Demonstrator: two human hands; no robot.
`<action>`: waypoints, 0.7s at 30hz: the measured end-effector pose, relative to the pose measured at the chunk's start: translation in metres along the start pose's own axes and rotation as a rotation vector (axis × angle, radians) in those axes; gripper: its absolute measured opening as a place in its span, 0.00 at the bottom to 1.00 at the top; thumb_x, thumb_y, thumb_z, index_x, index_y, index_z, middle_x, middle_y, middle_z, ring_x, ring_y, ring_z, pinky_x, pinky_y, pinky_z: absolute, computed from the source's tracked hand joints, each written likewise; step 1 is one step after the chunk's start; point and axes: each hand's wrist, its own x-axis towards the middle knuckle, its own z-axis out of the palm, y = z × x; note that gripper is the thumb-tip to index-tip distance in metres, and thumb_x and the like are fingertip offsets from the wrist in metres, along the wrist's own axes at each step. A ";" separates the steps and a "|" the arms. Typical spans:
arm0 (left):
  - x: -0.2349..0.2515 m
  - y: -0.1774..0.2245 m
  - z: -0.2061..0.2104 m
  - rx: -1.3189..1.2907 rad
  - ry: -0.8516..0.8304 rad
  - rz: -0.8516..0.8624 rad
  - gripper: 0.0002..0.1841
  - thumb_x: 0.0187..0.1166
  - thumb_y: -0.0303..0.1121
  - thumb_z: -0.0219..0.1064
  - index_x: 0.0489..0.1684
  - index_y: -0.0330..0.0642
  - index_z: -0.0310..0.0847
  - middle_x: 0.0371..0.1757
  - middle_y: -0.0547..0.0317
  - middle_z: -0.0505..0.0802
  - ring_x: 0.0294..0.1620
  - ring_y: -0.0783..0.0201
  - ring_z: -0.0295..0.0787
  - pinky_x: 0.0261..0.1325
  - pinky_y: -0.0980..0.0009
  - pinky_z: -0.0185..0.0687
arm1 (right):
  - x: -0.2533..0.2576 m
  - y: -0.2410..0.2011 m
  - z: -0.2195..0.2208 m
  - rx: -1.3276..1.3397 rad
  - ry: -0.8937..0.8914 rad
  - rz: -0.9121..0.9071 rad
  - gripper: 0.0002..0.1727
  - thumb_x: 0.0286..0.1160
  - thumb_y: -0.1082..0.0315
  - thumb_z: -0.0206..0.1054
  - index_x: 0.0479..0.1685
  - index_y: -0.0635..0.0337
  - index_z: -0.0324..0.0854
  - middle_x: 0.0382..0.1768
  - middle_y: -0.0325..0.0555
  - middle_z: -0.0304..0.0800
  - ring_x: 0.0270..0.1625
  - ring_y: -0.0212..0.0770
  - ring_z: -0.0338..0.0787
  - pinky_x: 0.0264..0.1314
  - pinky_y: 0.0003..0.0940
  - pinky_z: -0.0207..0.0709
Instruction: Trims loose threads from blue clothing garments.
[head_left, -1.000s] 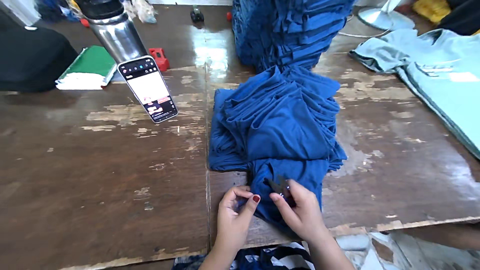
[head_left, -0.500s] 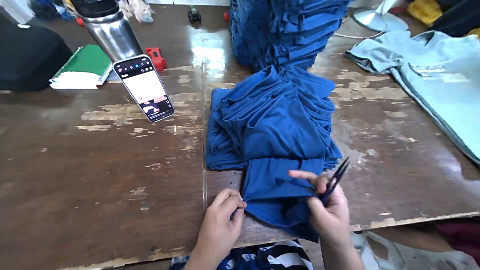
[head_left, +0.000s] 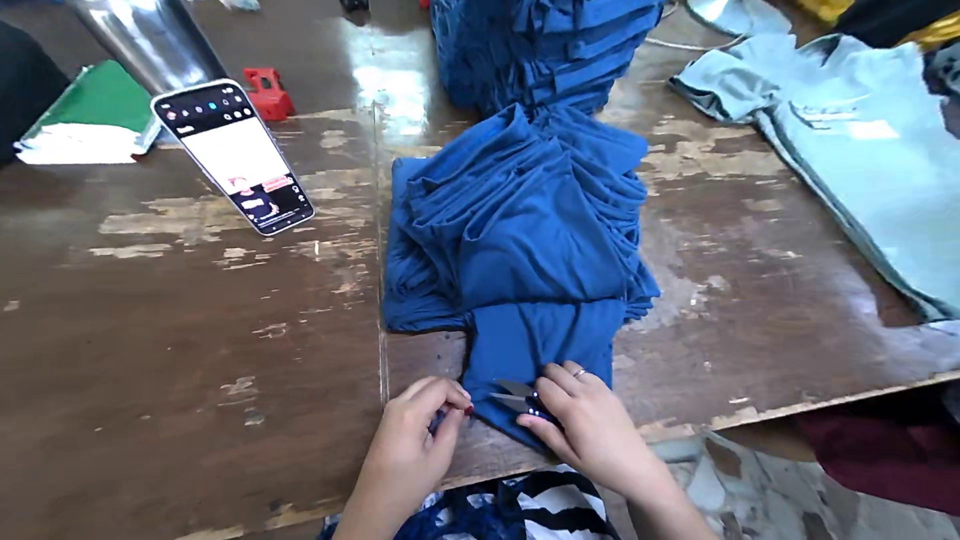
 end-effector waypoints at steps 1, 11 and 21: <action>0.000 -0.001 0.001 -0.006 -0.001 0.000 0.05 0.72 0.25 0.65 0.36 0.40 0.87 0.44 0.60 0.94 0.41 0.81 0.88 0.44 0.88 0.81 | 0.000 0.001 0.000 -0.010 -0.009 -0.007 0.33 0.88 0.38 0.45 0.27 0.54 0.81 0.30 0.48 0.84 0.37 0.52 0.87 0.34 0.46 0.80; -0.001 -0.005 0.007 -0.080 0.036 0.051 0.04 0.75 0.25 0.64 0.41 0.40 0.82 0.45 0.61 0.92 0.41 0.80 0.86 0.44 0.88 0.81 | 0.001 -0.004 0.003 -0.081 -0.014 0.004 0.33 0.87 0.37 0.45 0.27 0.53 0.83 0.30 0.45 0.84 0.37 0.52 0.87 0.32 0.45 0.79; -0.002 -0.005 0.002 -0.104 0.051 0.042 0.03 0.75 0.24 0.64 0.40 0.38 0.81 0.45 0.60 0.92 0.41 0.81 0.85 0.43 0.88 0.80 | 0.000 -0.003 0.000 -0.026 -0.023 0.020 0.32 0.87 0.39 0.47 0.27 0.54 0.82 0.31 0.47 0.84 0.38 0.52 0.87 0.35 0.45 0.80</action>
